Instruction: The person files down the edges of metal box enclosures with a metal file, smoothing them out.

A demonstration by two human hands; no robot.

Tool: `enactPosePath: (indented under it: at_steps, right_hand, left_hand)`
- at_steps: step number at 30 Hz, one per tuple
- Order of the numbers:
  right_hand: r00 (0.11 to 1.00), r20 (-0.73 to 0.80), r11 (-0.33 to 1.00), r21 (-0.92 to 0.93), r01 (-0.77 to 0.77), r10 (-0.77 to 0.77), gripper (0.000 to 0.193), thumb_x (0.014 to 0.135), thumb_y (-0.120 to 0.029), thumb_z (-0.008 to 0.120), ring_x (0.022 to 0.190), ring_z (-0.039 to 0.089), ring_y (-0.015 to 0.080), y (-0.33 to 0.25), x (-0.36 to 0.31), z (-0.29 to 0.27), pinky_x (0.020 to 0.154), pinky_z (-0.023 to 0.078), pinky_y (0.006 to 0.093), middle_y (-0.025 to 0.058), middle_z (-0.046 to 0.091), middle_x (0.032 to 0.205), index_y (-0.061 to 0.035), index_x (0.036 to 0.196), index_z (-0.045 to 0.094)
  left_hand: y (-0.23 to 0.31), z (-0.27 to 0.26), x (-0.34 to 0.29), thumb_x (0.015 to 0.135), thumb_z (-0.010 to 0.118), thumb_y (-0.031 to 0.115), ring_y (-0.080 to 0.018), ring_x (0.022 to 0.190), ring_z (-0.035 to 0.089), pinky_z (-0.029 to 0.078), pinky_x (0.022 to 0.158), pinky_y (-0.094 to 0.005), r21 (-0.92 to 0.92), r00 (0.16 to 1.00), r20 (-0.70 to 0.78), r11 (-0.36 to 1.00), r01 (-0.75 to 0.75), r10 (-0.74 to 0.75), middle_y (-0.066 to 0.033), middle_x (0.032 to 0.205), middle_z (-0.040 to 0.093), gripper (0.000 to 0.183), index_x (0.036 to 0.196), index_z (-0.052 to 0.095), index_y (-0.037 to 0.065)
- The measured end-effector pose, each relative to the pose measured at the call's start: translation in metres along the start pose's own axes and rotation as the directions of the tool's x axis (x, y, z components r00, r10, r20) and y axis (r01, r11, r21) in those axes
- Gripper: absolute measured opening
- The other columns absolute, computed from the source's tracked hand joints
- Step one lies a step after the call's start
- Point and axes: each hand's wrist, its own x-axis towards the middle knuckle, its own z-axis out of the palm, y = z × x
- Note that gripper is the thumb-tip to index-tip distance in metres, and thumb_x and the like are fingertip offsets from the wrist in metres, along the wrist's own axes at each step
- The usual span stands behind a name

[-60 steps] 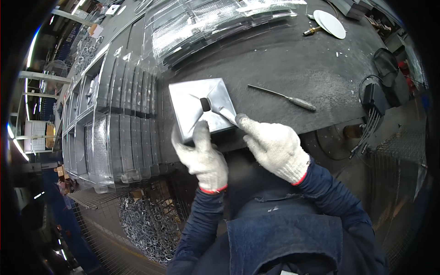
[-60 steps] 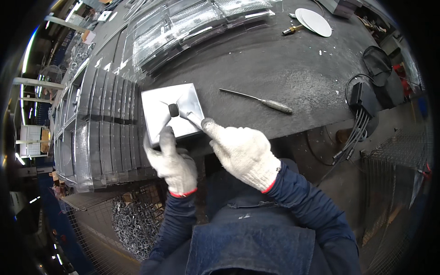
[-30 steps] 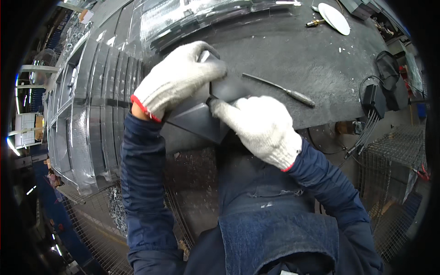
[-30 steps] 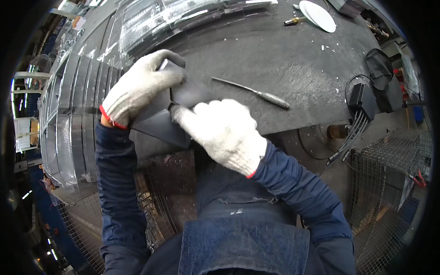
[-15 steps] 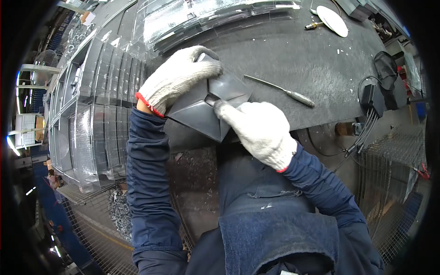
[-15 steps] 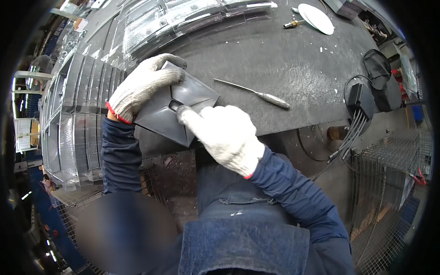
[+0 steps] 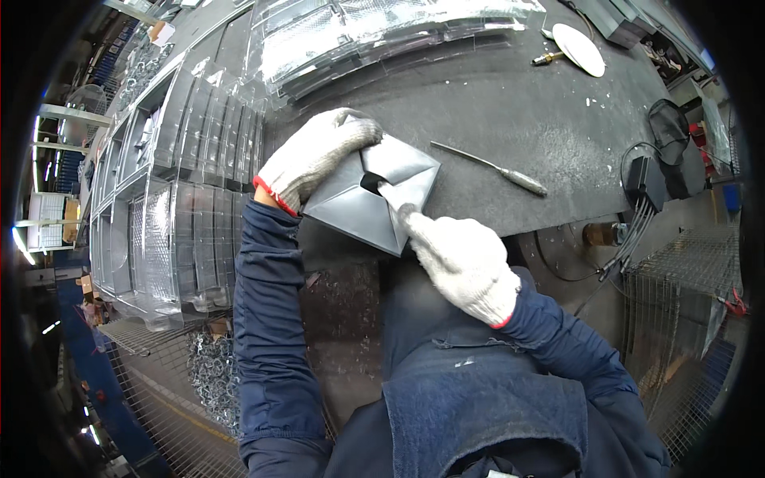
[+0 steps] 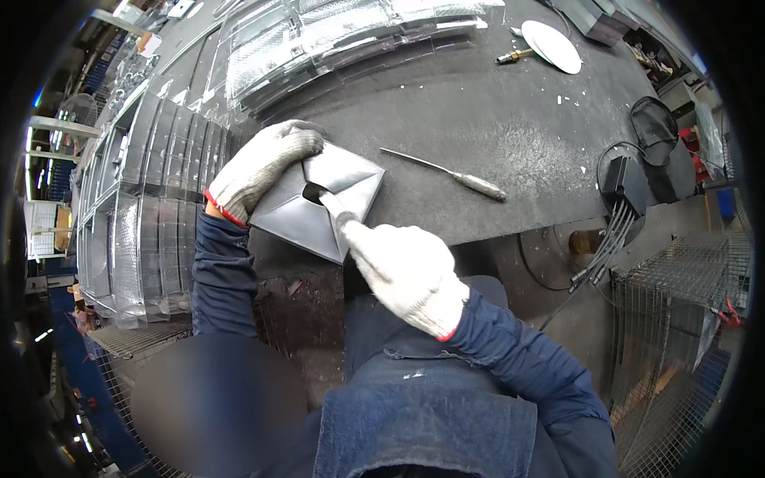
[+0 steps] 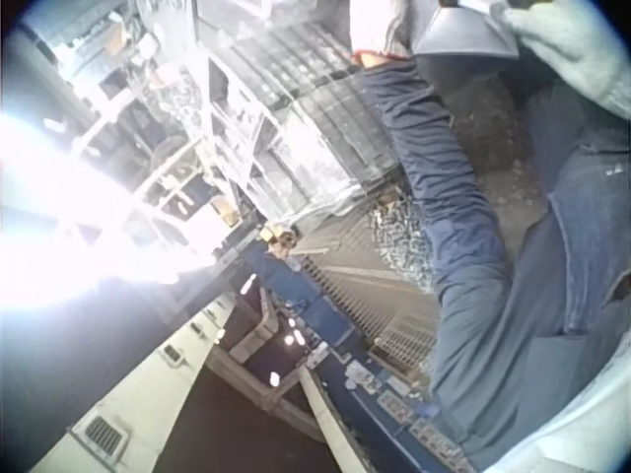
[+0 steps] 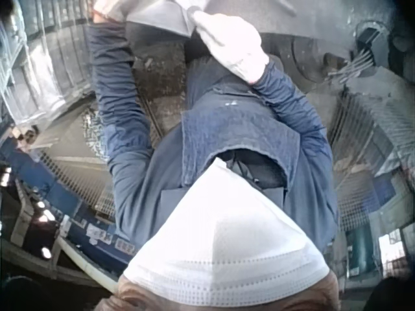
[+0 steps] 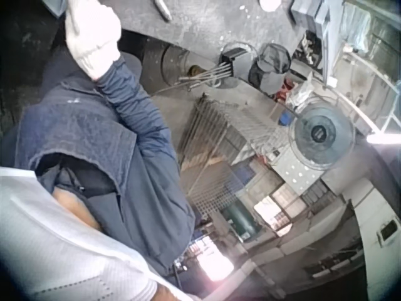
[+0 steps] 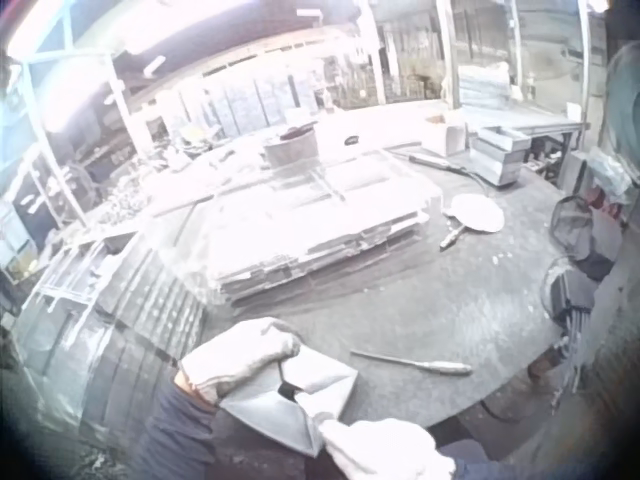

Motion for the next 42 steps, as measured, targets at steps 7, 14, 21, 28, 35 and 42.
enactPosePath:
  at_steps: [7,14,21,28,35,42]
  right_hand:
    - [0.977,0.189,0.982,-0.147,0.122,-0.093,0.043,0.104,-0.015,0.068,0.072,0.072,0.0274,0.018,0.031,-0.030,0.065,0.057,0.0428,0.0060,0.067,0.082,-0.0162,0.147,0.072]
    - [0.977,0.185,0.942,-0.295,0.158,-0.106,0.050,0.105,-0.014,0.068,0.066,0.070,0.0244,0.029,0.022,-0.027,0.061,0.055,0.0405,0.0040,0.066,0.078,-0.0241,0.153,0.073]
    - [0.995,0.074,0.985,-0.156,0.079,-0.068,0.044,0.107,-0.015,0.070,0.065,0.068,0.0238,0.018,0.019,-0.012,0.062,0.054,0.0404,0.0045,0.065,0.078,-0.0144,0.150,0.072]
    - [0.997,0.076,0.975,-0.219,0.029,-0.013,0.044,0.107,-0.015,0.070,0.066,0.067,0.0229,-0.003,0.008,-0.001,0.063,0.053,0.0379,0.0050,0.064,0.078,-0.0075,0.151,0.069]
    - [0.995,0.059,0.967,-0.237,0.098,-0.086,0.046,0.101,-0.012,0.077,0.067,0.066,0.0286,-0.001,-0.006,-0.005,0.063,0.055,0.0433,0.0087,0.063,0.078,-0.0096,0.146,0.073]
    - [0.998,-0.009,0.997,0.045,-0.064,0.064,0.038,0.097,-0.002,0.081,0.088,0.078,0.0388,0.000,-0.033,0.000,0.080,0.063,0.0462,0.0172,0.081,0.101,-0.0052,0.135,0.079]
  left_hand:
    - [0.013,-0.005,0.008,0.108,0.070,0.028,-0.0200,0.122,0.072,0.053,0.112,-0.0337,0.136,0.999,0.027,0.991,0.016,-0.020,-0.0133,0.128,0.080,0.043,0.133,0.076,-0.007]
    - [0.019,-0.009,0.008,0.105,0.073,0.033,-0.0199,0.123,0.070,0.052,0.111,-0.0328,0.336,0.998,0.057,0.940,-0.056,0.039,-0.0145,0.128,0.080,0.055,0.142,0.072,-0.009]
    - [0.021,-0.008,0.010,0.106,0.071,0.035,-0.0206,0.123,0.072,0.053,0.112,-0.0332,0.167,0.997,0.050,0.985,0.052,-0.061,-0.0149,0.130,0.080,0.057,0.143,0.072,-0.008]
    - [0.030,0.009,0.002,0.106,0.071,0.031,-0.0214,0.120,0.073,0.054,0.111,-0.0347,0.117,0.991,-0.023,0.984,0.135,-0.134,-0.0149,0.127,0.082,0.049,0.134,0.077,-0.008]
    - [-0.001,0.003,-0.006,0.106,0.071,0.040,-0.0232,0.106,0.075,0.057,0.100,-0.0380,0.140,0.991,-0.073,0.983,0.118,-0.108,-0.0143,0.113,0.083,0.046,0.118,0.084,-0.003]
    - [0.045,0.022,-0.028,0.094,0.075,0.070,-0.0403,0.111,0.077,0.059,0.100,-0.0464,0.392,0.952,-0.288,0.895,0.213,-0.100,-0.0241,0.113,0.081,0.071,0.111,0.085,0.001]
